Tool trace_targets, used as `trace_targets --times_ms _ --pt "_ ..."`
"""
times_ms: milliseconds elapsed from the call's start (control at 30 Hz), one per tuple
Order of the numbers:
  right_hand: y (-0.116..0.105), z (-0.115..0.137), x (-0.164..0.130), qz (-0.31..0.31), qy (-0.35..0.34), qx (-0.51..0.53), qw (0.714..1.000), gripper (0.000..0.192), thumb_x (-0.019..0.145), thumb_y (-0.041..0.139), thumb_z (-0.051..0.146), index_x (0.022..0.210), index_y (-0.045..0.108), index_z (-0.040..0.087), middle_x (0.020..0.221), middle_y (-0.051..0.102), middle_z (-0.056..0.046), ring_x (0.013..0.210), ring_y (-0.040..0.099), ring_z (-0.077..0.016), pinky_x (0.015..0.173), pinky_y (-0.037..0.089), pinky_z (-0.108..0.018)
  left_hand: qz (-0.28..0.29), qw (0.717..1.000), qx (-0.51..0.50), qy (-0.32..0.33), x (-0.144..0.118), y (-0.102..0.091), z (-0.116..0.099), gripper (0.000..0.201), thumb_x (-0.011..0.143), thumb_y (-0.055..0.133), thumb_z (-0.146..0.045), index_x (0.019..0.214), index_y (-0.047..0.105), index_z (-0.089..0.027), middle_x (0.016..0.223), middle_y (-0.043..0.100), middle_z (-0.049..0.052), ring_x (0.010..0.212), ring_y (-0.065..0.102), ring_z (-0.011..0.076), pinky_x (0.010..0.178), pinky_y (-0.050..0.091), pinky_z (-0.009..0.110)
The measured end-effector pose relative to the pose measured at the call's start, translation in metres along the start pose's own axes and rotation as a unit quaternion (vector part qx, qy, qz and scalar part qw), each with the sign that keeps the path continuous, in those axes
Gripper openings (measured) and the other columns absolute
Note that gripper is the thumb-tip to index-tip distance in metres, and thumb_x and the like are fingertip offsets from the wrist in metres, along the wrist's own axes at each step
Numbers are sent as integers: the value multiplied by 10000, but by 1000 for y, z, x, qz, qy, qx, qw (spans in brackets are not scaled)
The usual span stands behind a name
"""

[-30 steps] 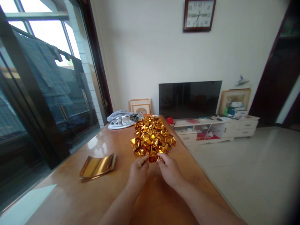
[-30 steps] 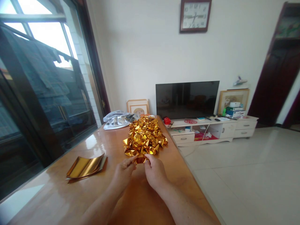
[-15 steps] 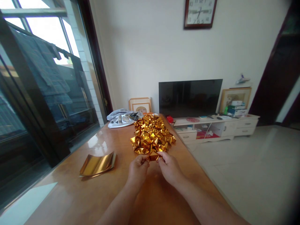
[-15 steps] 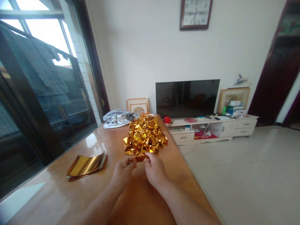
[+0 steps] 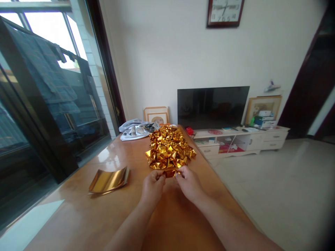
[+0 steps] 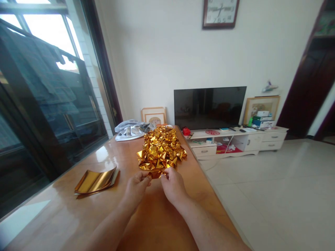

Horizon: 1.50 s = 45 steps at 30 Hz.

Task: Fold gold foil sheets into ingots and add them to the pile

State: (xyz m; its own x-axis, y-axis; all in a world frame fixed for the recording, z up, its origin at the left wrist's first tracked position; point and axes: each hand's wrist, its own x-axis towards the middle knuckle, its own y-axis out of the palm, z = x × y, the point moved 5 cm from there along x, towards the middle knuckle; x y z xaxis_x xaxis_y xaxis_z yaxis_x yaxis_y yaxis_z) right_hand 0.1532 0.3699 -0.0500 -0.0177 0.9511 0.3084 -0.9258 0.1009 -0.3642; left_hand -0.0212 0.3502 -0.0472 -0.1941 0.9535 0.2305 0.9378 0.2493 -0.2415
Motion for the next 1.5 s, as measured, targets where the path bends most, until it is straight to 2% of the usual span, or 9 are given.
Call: trace_targets --times_ms 300,500,667,800,933,1067,1200,1500 --pt "0 4 -2 15 -59 -90 994 140 884 531 243 898 666 211 836 731 -35 759 652 -195 627 394 -250 13 999 53 5 1 1 4 165 770 573 -286 791 676 -159 586 561 -39 532 484 120 497 318 218" --pt "1 14 -9 35 -93 -114 988 122 889 512 202 851 627 205 792 704 -28 710 625 -175 602 357 -241 8 999 53 -1 1 -1 2 195 783 549 -279 828 694 -156 641 622 -13 575 543 135 528 365 222" --pt "0 18 -8 45 -99 -120 987 178 903 490 210 789 626 205 735 685 -20 674 607 -165 588 336 -243 3 999 49 -13 1 -4 -1 227 784 553 -280 881 707 -143 675 652 6 588 561 143 536 386 227" --pt "-6 13 -4 22 -68 -112 991 149 898 526 256 879 667 212 769 707 -20 687 618 -171 591 338 -244 3 999 42 -16 2 -4 2 217 773 551 -260 865 709 -143 677 655 6 583 563 138 542 392 224" --pt "-7 11 -3 5 -59 -120 991 141 888 549 269 788 627 208 730 693 -12 664 605 -161 580 326 -239 7 998 57 -12 3 -3 5 197 773 545 -253 837 702 -153 640 628 -11 565 550 133 526 375 218" --pt "-3 13 -5 16 -76 -137 987 167 899 529 241 765 622 203 715 684 -11 656 592 -151 578 311 -238 10 995 96 18 1 -1 3 180 787 518 -235 775 683 -162 603 591 -22 559 530 130 515 344 209" --pt "1 12 -8 29 -88 -151 984 194 906 506 209 746 616 198 690 665 -10 643 577 -145 576 304 -236 19 989 133 58 -1 2 -1 232 835 500 -249 858 715 -164 685 648 0 631 566 145 557 360 212" --pt "-1 13 -6 32 -86 -148 985 175 884 526 215 732 612 199 686 663 -8 634 568 -143 566 292 -241 20 981 173 84 -5 0 -14 240 819 507 -173 872 741 -162 744 697 25 705 611 169 633 405 231"
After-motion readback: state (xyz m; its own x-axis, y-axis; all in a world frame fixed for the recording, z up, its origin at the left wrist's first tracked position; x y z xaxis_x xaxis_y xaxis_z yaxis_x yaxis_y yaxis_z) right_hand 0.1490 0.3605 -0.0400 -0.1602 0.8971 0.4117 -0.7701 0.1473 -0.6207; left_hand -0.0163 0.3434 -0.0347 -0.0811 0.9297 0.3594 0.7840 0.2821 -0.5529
